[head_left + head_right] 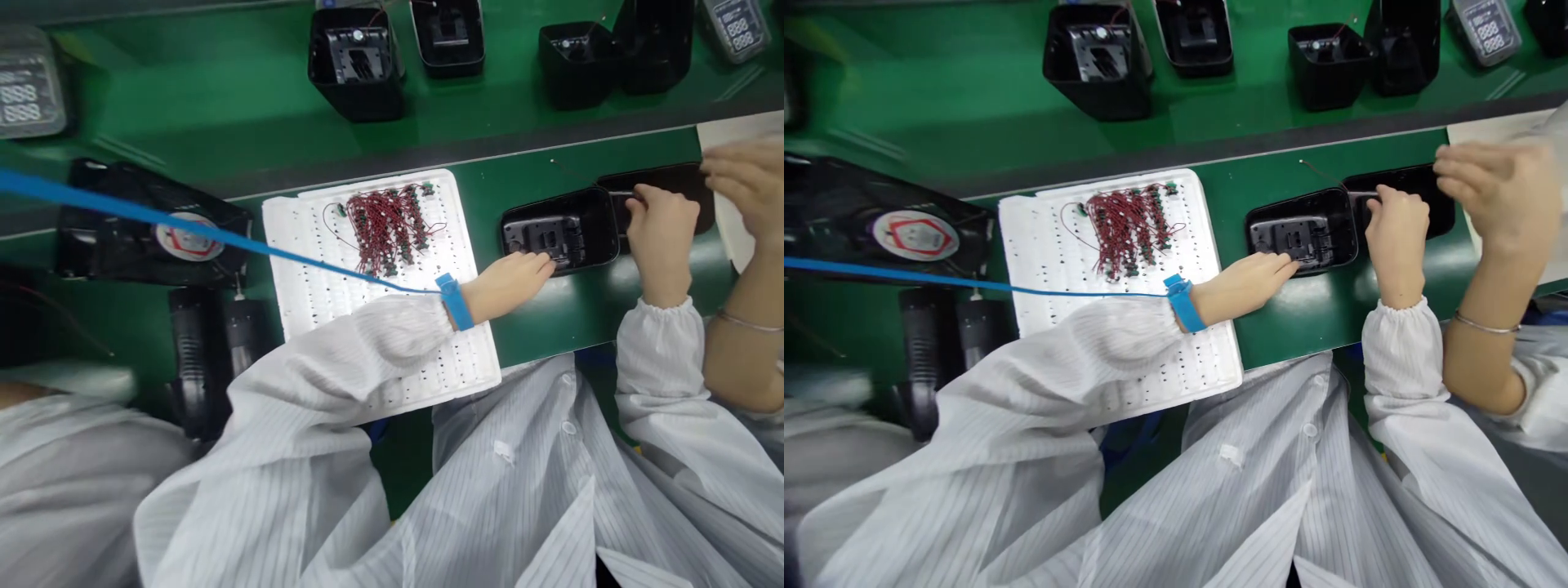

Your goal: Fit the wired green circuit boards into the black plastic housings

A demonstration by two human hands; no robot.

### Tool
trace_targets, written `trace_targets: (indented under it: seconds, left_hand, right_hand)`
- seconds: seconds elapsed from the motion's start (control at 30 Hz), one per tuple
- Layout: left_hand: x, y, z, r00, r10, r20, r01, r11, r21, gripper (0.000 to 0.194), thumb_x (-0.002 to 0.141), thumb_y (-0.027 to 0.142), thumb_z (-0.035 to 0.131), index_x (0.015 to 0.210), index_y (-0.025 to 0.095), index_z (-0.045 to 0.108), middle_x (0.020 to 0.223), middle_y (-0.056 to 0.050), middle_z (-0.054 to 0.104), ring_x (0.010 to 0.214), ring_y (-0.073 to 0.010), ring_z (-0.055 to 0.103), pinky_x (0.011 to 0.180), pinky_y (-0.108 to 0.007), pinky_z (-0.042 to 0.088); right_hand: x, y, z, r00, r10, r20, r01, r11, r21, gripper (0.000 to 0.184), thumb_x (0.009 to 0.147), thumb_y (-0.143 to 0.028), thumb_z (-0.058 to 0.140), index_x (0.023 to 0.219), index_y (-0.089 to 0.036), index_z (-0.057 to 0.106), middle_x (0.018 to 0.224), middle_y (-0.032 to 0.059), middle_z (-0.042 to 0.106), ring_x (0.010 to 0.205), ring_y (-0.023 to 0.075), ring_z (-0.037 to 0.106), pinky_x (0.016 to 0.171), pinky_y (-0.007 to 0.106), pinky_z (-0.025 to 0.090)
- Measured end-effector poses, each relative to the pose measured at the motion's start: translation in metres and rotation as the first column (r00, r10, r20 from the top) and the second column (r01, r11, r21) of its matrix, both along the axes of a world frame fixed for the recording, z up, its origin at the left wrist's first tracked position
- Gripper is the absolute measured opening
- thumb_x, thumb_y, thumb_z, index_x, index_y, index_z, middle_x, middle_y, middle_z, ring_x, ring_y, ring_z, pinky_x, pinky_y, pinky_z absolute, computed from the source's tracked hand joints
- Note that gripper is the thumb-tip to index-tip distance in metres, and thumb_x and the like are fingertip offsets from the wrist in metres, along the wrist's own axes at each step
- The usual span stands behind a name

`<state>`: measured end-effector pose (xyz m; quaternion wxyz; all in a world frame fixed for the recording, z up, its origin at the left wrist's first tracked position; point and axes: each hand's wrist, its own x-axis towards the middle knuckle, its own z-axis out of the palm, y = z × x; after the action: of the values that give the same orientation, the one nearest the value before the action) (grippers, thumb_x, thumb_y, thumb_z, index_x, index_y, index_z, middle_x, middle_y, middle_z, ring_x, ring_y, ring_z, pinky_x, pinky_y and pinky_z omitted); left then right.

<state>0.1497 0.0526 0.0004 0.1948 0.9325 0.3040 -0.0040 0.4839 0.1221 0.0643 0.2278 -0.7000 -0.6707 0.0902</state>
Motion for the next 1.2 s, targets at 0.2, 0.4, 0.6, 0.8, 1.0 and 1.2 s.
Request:
trace_targets:
  seconds: [0.2, 0.4, 0.6, 0.8, 1.0, 1.2]
  left_hand:
    - [-0.014, -0.006, 0.01, 0.981, 0.096, 0.169, -0.103, 0.994, 0.033, 0.045, 0.099, 0.004, 0.033, 0.138, 0.01, 0.054, 0.13, -0.017, 0.064, 0.118, -0.027, 0.064, 0.103, -0.039, 0.048]
    - [-0.086, 0.049, 0.005, 0.825, 0.564, -0.008, -0.548, 0.805, 0.23, 0.036, 0.101, 0.012, 0.034, 0.125, 0.013, 0.06, 0.133, -0.017, 0.06, 0.121, -0.0308, 0.058, 0.103, -0.046, 0.046]
    - [-0.115, 0.085, -0.001, 0.767, 0.64, -0.048, -0.616, 0.755, 0.226, 0.031, 0.102, 0.017, 0.032, 0.11, 0.014, 0.062, 0.129, -0.013, 0.059, 0.121, -0.0301, 0.049, 0.106, -0.056, 0.04]
    - [-0.112, 0.079, 0.015, 0.763, 0.644, -0.058, -0.628, 0.76, 0.17, 0.051, 0.106, 0.044, 0.021, 0.104, 0.013, 0.062, 0.121, -0.015, 0.06, 0.122, -0.032, 0.048, 0.11, -0.057, 0.032]
    - [-0.103, 0.066, 0.03, 0.803, 0.596, 0.028, -0.586, 0.779, 0.224, 0.048, 0.098, 0.039, 0.023, 0.101, 0.027, 0.069, 0.112, -0.012, 0.067, 0.115, -0.0397, 0.056, 0.097, -0.065, 0.032]
    - [-0.1, 0.065, 0.03, 0.763, 0.646, 0.03, -0.624, 0.724, 0.295, 0.055, 0.086, 0.03, 0.033, 0.132, 0.042, 0.059, 0.117, -0.006, 0.071, 0.101, -0.0411, 0.062, 0.078, -0.055, 0.041]
  right_hand:
    - [-0.097, -0.071, -0.044, 0.999, -0.025, 0.033, 0.022, 0.994, 0.105, 0.056, 0.104, -0.053, 0.029, 0.11, -0.028, 0.079, 0.124, 0.0082, 0.074, 0.124, 0.0351, 0.064, 0.102, 0.055, 0.054]
    - [-0.16, -0.106, -0.049, 0.995, -0.012, 0.101, -0.01, 0.977, 0.212, 0.041, 0.105, -0.027, 0.036, 0.133, -0.022, 0.065, 0.143, 0.0152, 0.06, 0.136, 0.0312, 0.056, 0.112, 0.056, 0.048]
    - [-0.185, -0.117, -0.056, 0.968, 0.249, -0.033, -0.237, 0.949, 0.207, 0.037, 0.1, -0.014, 0.041, 0.116, -0.026, 0.073, 0.13, 0.0107, 0.069, 0.124, 0.028, 0.061, 0.107, 0.055, 0.053]
    - [-0.19, -0.127, -0.074, 0.944, 0.292, -0.153, -0.266, 0.949, 0.168, 0.036, 0.097, -0.009, 0.046, 0.112, -0.023, 0.075, 0.13, 0.0105, 0.069, 0.122, 0.0284, 0.058, 0.109, 0.056, 0.051]
    - [-0.182, -0.128, -0.075, 0.945, 0.284, -0.163, -0.258, 0.952, 0.166, 0.037, 0.101, -0.011, 0.041, 0.108, -0.021, 0.076, 0.126, 0.0099, 0.071, 0.12, 0.0246, 0.059, 0.107, 0.051, 0.054]
    - [-0.179, -0.123, -0.079, 0.925, 0.34, -0.17, -0.312, 0.935, 0.17, 0.035, 0.099, -0.008, 0.043, 0.107, -0.018, 0.075, 0.127, 0.0121, 0.07, 0.121, 0.0233, 0.06, 0.107, 0.048, 0.054]
